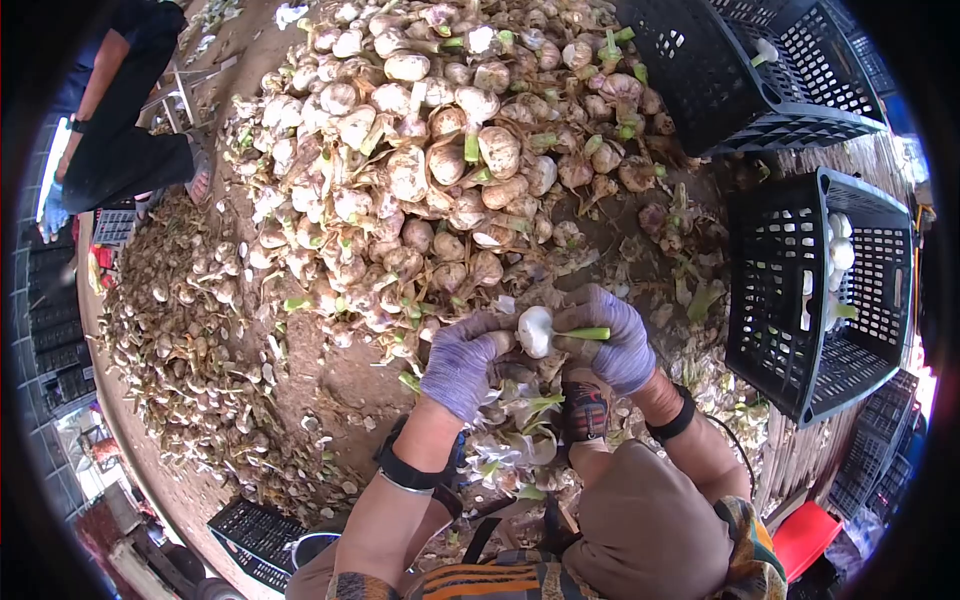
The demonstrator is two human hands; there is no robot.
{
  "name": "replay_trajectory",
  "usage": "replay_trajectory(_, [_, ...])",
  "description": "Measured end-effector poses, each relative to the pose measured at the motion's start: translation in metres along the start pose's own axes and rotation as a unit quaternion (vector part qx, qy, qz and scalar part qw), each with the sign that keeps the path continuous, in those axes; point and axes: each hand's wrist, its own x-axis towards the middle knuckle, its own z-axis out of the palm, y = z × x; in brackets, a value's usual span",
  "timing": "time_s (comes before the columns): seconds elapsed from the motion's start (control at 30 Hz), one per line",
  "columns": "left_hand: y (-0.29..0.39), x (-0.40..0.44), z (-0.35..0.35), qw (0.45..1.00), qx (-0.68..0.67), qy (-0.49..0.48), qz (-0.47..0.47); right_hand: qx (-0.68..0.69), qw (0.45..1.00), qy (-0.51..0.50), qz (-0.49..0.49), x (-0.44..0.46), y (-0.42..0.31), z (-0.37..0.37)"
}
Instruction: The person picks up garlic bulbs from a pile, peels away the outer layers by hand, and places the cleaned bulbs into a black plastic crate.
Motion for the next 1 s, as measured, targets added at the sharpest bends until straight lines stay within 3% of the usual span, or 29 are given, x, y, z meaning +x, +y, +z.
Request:
replay_trajectory(0.13, [0.006,-0.005,0.004,1.000,0.029,0.007,-0.006,-0.017,1.000,-0.001,-0.021,0.001,0.002,-0.001])
replay_trajectory(0.2, [0.011,-0.007,0.008,0.978,0.206,0.037,0.019,-0.146,0.984,-0.026,-0.103,0.005,-0.005,-0.001])
replay_trajectory(0.23, [0.009,-0.006,0.007,0.978,0.206,0.038,0.017,-0.145,0.984,-0.027,-0.102,0.006,-0.004,-0.001])
replay_trajectory(0.3, [0.002,0.004,0.004,0.926,0.363,0.061,0.078,-0.278,0.932,-0.084,-0.216,0.009,-0.004,-0.001])
replay_trajectory(0.43, [-0.006,0.016,-0.002,0.934,0.345,0.054,0.079,-0.303,0.922,-0.084,-0.225,0.005,0.001,0.003])
replay_trajectory(0.5, [-0.002,0.012,0.000,0.966,0.251,0.067,0.018,-0.154,0.981,0.018,-0.116,0.001,0.004,0.003])
replay_trajectory(0.53, [-0.004,0.012,0.001,0.966,0.251,0.064,0.019,-0.157,0.981,0.019,-0.117,0.000,0.002,0.002])
replay_trajectory(0.57, [-0.009,0.011,0.001,0.961,0.264,0.079,0.002,-0.016,0.998,0.056,0.001,-0.001,-0.001,0.003])
replay_trajectory(0.6, [-0.016,0.010,-0.002,0.956,0.276,0.094,-0.016,0.125,0.981,0.090,0.118,-0.003,-0.003,0.004])
replay_trajectory(0.63, [-0.029,0.012,-0.010,0.934,0.351,0.067,0.007,0.169,0.963,0.108,0.179,-0.005,0.001,0.003])
replay_trajectory(0.67, [-0.044,0.014,-0.019,0.934,0.351,0.066,0.008,0.169,0.963,0.108,0.179,-0.003,-0.001,0.003])
replay_trajectory(0.73, [-0.070,0.019,-0.030,0.780,0.623,0.041,0.033,0.402,0.861,0.167,0.261,0.006,-0.007,0.003])
replay_trajectory(0.77, [-0.076,0.018,-0.031,0.780,0.624,0.040,0.037,0.402,0.857,0.184,0.265,0.006,-0.002,-0.002])
replay_trajectory(0.8, [-0.079,0.019,-0.031,0.701,0.713,0.013,-0.017,0.199,0.932,0.229,0.199,-0.014,0.073,-0.009])
replay_trajectory(0.83, [-0.084,0.019,-0.035,0.609,0.790,-0.010,-0.069,0.533,0.809,0.210,0.134,-0.005,0.043,-0.028])
replay_trajectory(0.87, [-0.102,0.012,-0.048,0.526,0.848,-0.049,0.029,0.520,0.814,0.231,0.122,0.013,-0.026,-0.044])
replay_trajectory(0.9, [-0.104,0.008,-0.038,0.665,0.735,0.080,-0.105,0.567,0.796,0.210,0.030,0.009,-0.021,-0.071])
replay_trajectory(0.93, [-0.125,0.001,-0.054,0.552,0.824,-0.093,-0.088,0.673,0.725,-0.046,-0.142,0.018,-0.011,-0.102])
replay_trajectory(0.97, [-0.142,-0.001,-0.067,0.410,0.872,-0.260,-0.066,0.679,0.695,0.037,-0.233,0.030,-0.040,-0.105])
replay_trajectory(1.0, [-0.122,-0.011,-0.056,0.453,0.818,-0.343,-0.090,0.662,0.716,0.036,-0.218,0.041,-0.055,-0.103])
